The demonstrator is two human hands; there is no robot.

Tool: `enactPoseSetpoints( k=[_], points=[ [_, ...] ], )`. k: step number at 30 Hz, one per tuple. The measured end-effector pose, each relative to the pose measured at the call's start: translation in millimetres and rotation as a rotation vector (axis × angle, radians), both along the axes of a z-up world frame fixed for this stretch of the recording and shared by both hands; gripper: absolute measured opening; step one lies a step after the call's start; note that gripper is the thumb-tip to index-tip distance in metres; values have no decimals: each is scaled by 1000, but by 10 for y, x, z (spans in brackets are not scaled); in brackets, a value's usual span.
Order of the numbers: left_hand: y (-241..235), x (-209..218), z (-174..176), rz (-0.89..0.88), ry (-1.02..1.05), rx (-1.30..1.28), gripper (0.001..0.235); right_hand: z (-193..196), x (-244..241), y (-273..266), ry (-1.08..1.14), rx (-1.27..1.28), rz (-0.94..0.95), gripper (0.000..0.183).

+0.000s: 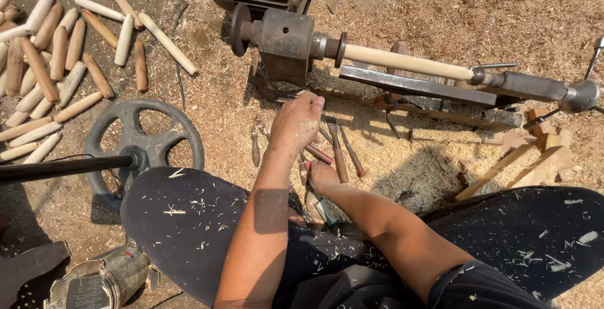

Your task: The person operates a wood lathe to shape a cylindrical wooden piece. They mount the wood, secure it, and use a chisel to shave and smooth the surface while the lathe spins, producing wood shavings.

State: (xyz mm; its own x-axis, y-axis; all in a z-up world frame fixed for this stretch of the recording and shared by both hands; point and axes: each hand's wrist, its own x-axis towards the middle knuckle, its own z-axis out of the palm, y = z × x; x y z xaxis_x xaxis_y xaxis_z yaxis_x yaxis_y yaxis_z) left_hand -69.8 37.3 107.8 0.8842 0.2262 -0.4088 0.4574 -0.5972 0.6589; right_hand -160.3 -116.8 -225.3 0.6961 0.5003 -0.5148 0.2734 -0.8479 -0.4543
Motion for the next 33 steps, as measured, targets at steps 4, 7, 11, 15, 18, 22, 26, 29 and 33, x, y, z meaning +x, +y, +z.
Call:
enactPoseSetpoints(
  k=[4,7,11,15,18,22,26,29,33],
  points=[
    [-4,7,-22,-119,26,62,48,564,250,-128,45,291,6,53],
    [-8,-7,-77,-256,207,-36,57,1398,579,-267,211,308,-144,50],
    [-200,51,-238,-441,274,-37,74,2514,931,-632,424,616,-473,50],
    [-647,175,-589,29,133,-633,59,3013,1226,-704,859,1029,-667,40],
    [-831,281,-960,171,-106,-812,56,2958,1398,-616,857,979,-773,29],
    [-941,503,-1311,306,-84,-985,55,2818,1574,-596,930,1045,-806,26],
    [-1051,590,-1417,474,-100,-1066,49,2794,1675,-564,931,988,-826,24],
    [-1082,624,-1355,566,-88,-1087,50,2847,1721,-522,876,987,-764,27],
    [-1097,636,-1225,588,-56,-1038,51,2891,1725,-487,836,963,-785,29]
  ],
)
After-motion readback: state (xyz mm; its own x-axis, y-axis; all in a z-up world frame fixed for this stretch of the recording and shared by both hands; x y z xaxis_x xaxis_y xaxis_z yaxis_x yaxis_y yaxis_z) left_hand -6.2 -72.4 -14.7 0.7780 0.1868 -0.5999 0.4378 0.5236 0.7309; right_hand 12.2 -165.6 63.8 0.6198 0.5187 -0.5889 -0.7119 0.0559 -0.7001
